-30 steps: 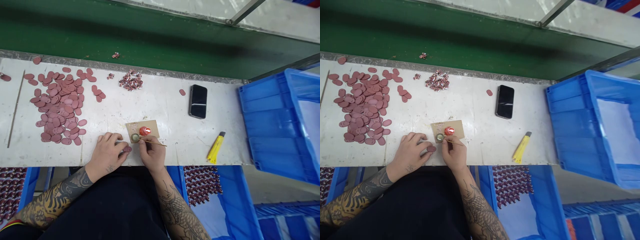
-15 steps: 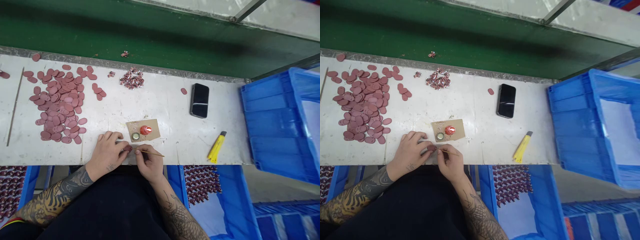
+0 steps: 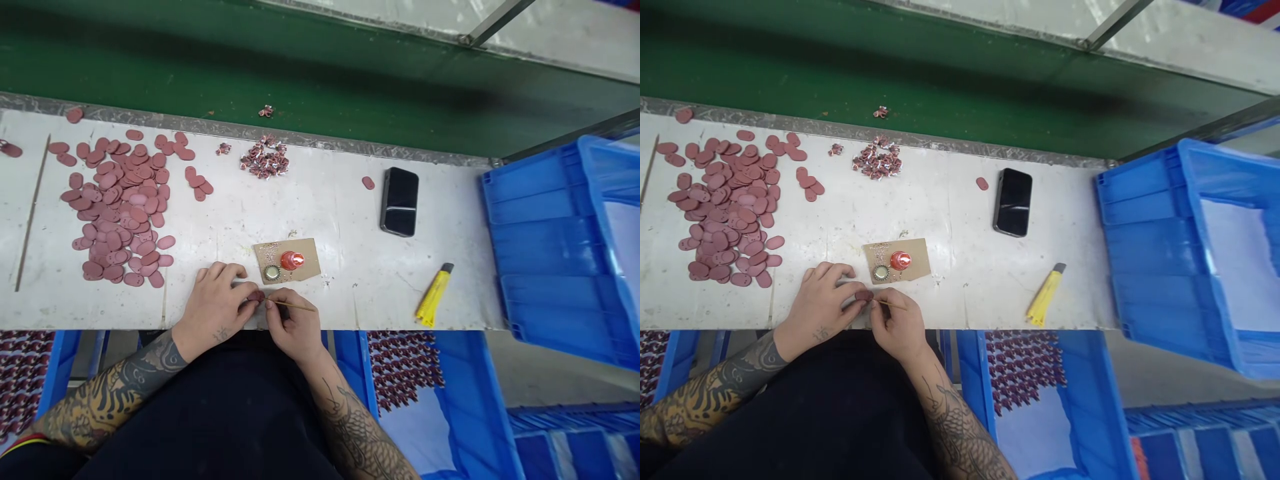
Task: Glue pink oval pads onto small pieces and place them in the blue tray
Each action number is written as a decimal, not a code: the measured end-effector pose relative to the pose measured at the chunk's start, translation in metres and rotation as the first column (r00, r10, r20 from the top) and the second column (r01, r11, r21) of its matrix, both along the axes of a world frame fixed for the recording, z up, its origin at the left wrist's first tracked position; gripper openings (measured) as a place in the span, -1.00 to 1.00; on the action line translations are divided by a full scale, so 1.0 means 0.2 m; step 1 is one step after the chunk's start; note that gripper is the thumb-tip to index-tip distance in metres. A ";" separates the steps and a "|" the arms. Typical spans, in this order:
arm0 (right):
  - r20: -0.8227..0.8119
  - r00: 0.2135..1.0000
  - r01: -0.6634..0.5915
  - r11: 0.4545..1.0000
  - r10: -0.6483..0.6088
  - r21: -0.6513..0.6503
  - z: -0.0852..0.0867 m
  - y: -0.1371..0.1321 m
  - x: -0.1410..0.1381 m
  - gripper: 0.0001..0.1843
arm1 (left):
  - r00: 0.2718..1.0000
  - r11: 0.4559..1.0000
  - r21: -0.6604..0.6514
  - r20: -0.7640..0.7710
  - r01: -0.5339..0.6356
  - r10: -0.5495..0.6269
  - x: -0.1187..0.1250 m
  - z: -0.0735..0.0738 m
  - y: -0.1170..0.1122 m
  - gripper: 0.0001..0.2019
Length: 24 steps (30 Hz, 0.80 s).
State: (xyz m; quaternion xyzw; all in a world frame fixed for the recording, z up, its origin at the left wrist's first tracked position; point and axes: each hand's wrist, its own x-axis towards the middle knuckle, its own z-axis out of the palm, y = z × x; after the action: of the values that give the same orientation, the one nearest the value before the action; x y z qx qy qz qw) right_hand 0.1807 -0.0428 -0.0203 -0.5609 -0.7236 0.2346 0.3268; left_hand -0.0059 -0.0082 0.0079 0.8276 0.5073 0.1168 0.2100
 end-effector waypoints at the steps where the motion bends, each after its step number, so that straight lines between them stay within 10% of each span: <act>1: 0.002 1.000 0.002 1.000 -0.002 0.001 0.00 0.00 0.00 -0.93 | 1.000 1.000 0.000 -0.001 -0.002 0.002 0.00 0.00 0.00 -0.88; 16: -0.135 0.985 0.107 0.994 -0.109 -0.018 0.05 0.01 0.12 -0.92 | 0.999 1.000 0.022 0.030 -0.015 0.014 0.00 -0.02 0.00 -0.85; 24: 0.284 0.942 0.136 0.976 -0.180 0.170 0.01 0.23 0.47 -0.63 | 0.998 0.998 0.062 0.065 -0.032 0.028 -0.01 -0.04 0.00 -0.85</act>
State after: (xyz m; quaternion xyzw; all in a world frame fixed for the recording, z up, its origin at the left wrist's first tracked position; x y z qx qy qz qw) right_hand 0.2754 0.0026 -0.0187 -0.6204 -0.7325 0.0662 0.2725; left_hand -0.0073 -0.0086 0.0006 0.8220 0.5087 0.1621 0.1982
